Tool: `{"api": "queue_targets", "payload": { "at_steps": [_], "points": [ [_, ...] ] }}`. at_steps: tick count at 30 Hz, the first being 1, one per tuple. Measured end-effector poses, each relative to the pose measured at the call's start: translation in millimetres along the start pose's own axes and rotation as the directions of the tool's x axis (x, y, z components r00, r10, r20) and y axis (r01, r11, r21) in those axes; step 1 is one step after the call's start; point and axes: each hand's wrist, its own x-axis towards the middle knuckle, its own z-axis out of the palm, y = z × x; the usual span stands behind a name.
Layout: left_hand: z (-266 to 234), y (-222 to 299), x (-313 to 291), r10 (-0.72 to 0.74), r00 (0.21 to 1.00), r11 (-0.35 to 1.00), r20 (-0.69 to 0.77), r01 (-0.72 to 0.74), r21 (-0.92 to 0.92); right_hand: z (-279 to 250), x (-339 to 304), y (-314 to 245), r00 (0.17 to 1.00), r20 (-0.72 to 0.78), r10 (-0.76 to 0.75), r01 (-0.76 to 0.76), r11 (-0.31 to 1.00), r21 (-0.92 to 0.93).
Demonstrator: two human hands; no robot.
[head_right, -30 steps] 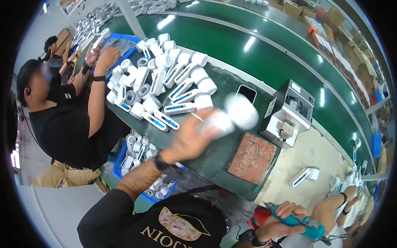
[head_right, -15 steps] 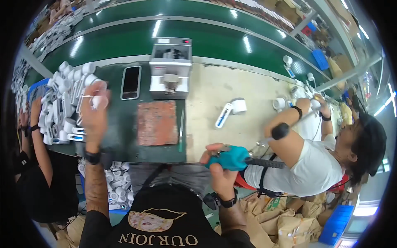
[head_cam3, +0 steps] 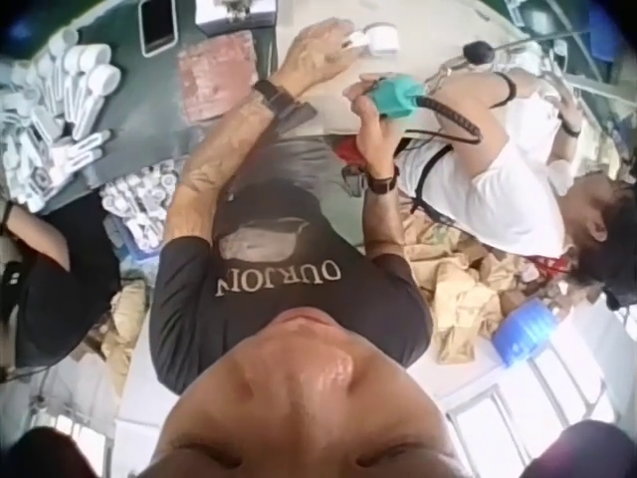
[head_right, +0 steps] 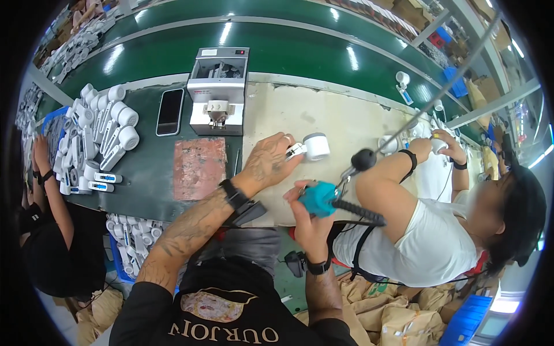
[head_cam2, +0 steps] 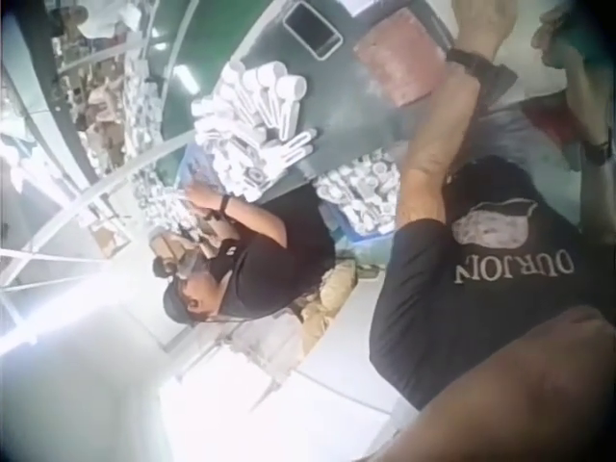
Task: The person picks up a handheld fan, places it on a red block, and uses a power screwdriver to secure the casing. They then set the finished fan aside and repeat the process with several more fans.
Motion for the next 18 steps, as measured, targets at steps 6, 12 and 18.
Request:
{"api": "queue_targets", "payload": {
  "at_steps": [6, 12, 18],
  "points": [
    [-105.6, 1.3, -45.0, 0.013, 0.999, 0.965, 0.038, -0.003, -0.263, 18.0, 35.5, 16.9, 1.000, 0.006, -0.017, 0.017, 1.000, 0.023],
    [-131.7, -51.8, -78.3, 0.072, 0.997, 0.994, 0.001, -0.072, -0.080, 55.0, 46.4, 6.1, 0.999, -0.048, 0.001, 0.006, 0.990, 0.139],
    [-140.5, -79.1, -79.0, 0.153, 0.988, 0.986, 0.001, -0.153, -0.065, 130.0, 67.0, -23.2, 0.997, 0.025, -0.071, 0.059, 0.942, 0.330]
  ]
}}
